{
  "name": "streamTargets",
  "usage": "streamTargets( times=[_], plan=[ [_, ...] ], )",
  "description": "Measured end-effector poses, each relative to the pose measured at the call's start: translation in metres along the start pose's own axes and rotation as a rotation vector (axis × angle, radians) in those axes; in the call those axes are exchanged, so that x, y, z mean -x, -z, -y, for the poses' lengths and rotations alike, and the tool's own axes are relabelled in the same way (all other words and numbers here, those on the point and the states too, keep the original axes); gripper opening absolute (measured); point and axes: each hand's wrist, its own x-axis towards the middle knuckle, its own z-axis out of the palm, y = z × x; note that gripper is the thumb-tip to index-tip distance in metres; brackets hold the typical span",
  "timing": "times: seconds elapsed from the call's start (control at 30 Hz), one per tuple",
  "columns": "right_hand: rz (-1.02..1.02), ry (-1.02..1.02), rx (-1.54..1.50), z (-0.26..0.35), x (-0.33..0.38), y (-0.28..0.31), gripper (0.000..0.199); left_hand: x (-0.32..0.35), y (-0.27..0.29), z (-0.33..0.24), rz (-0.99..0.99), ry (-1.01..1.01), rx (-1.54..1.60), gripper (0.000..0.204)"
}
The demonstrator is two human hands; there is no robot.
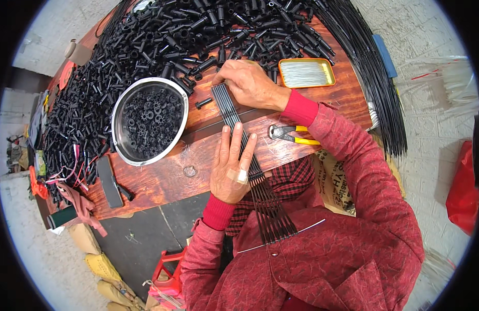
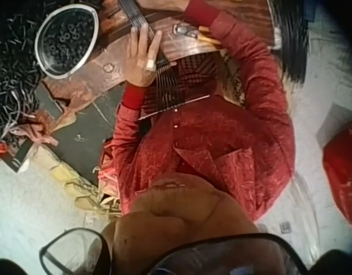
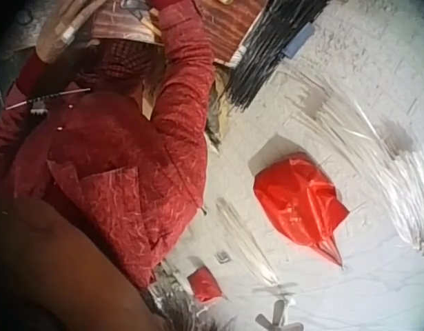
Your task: Manually assembling and processing small black components using pliers on a factory workbench.
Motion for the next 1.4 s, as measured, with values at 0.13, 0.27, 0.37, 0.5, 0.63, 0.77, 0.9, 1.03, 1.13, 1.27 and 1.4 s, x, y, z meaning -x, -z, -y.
streamTargets(
  times=[0.13, 0.27, 0.37, 0.5, 0.63, 0.77, 0.9, 1.03, 1.13, 1.27, 1.4],
  plan=[
    [0.053, -0.024, -0.043, -0.001, -0.004, 0.005, 0.019, 0.0, 0.001, 0.0, 0.026, 0.007, -0.015, 0.096],
    [0.088, -0.037, 0.082, 0.007, -0.005, 0.006, 0.019, 0.001, 0.0, 0.001, 0.004, -0.001, -0.009, 0.098],
    [0.064, -0.076, -0.024, 0.004, -0.003, 0.002, 0.019, 0.001, -0.001, 0.001, 0.003, 0.004, -0.008, 0.099],
    [0.073, -0.137, -0.201, 0.0, -0.005, -0.002, 0.02, -0.001, 0.003, -0.001, 0.002, 0.005, -0.082, 0.074],
    [0.045, 0.012, -0.163, 0.011, -0.016, -0.009, 0.023, 0.0, 0.004, -0.004, -0.004, 0.024, -0.044, 0.075],
    [-0.129, 0.065, -0.038, 0.022, -0.017, 0.014, 0.025, 0.0, 0.005, -0.004, -0.008, -0.016, -0.07, 0.082],
    [-0.112, 0.027, 0.017, 0.04, 0.007, 0.056, 0.022, 0.001, 0.005, -0.006, -0.048, -0.073, -0.022, 0.088],
    [0.01, -0.049, 0.067, 0.055, 0.048, 0.086, 0.017, 0.016, -0.001, -0.008, -0.101, -0.12, -0.055, 0.095],
    [0.044, -0.122, 0.096, 0.059, 0.078, 0.114, 0.016, 0.037, -0.009, -0.024, -0.046, -0.089, -0.049, 0.093],
    [0.066, -0.195, 0.133, 0.061, 0.097, 0.124, 0.018, 0.05, -0.012, -0.032, -0.079, -0.08, -0.07, 0.085],
    [-0.015, -0.2, 0.327, 0.034, 0.103, 0.128, 0.014, 0.051, -0.015, -0.034, -0.083, -0.068, -0.076, 0.082]
  ],
)
